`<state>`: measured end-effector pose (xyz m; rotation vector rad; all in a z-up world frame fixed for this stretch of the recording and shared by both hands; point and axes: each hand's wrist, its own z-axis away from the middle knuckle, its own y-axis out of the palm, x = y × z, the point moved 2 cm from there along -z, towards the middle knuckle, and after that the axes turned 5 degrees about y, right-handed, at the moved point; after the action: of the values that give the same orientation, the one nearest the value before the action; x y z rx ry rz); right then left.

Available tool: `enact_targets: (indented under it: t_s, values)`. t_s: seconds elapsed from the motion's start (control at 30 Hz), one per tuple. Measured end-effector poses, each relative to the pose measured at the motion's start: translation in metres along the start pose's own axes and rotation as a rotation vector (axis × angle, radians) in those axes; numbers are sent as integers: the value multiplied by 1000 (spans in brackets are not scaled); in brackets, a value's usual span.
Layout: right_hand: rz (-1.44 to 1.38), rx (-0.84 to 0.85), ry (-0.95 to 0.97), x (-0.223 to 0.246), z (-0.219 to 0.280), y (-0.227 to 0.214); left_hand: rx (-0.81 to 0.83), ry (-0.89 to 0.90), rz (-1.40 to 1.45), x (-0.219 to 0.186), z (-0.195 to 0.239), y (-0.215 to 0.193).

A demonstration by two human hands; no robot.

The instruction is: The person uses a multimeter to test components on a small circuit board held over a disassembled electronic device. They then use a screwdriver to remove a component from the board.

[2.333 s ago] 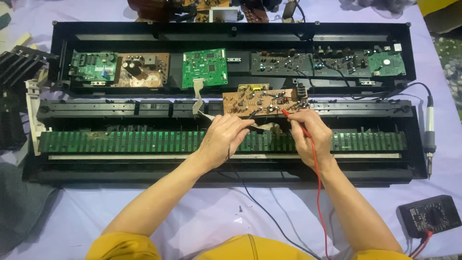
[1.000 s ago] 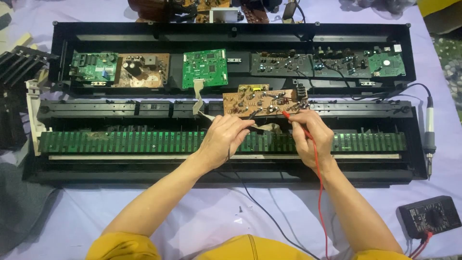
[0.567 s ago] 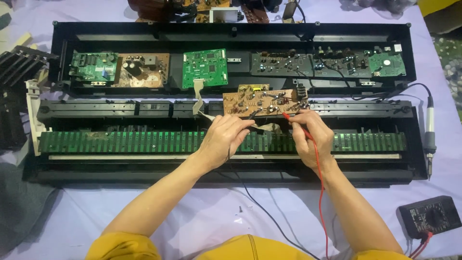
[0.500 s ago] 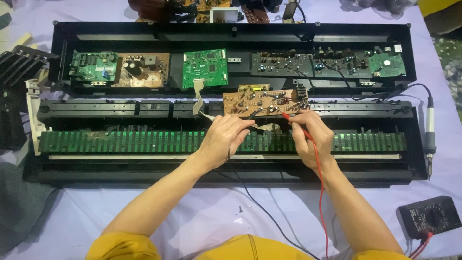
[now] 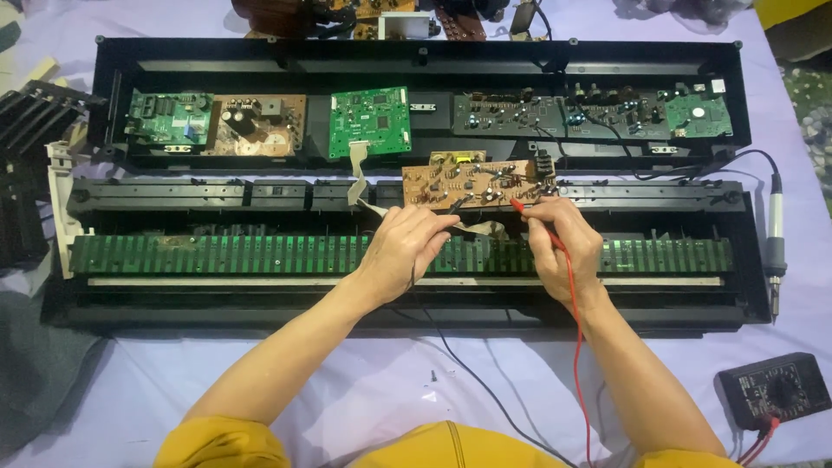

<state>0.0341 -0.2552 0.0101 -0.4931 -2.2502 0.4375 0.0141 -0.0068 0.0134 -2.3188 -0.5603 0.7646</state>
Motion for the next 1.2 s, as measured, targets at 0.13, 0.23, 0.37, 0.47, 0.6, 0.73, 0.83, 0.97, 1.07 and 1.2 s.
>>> enact_targets:
  t_s: [0.13,0.23,0.37,0.47,0.6,0.73,0.83,0.97,1.07,1.2]
  values:
    - [12,0,-6,1,-1,2,0,1,6,0,0,-1]
    - [29,7,-8,-1,0,2,-1,-1,8,0,0,0]
    - [23,6,-14,0,0,2,2,-3,8,0,1,1]
    - [13,2,-20,1,-1,1,7,-8,16,0,1,0]
    - [14,10,-31,4,-3,1,1,-7,14,0,1,0]
    - [-3,-5,-21,-1,1,0,6,-5,11,-2,1,-1]
    - [11,-63,27,3,-4,-2,26,-40,51,3,1,2]
    - [83,-119,-7,-2,4,-10,-7,15,-5,1,6,5]
    - [87,-142,14,-10,-4,-11,-20,45,-27,5,-4,1]
    - [64,-152,63,-5,1,-12,-23,35,-12,-2,-1,-3]
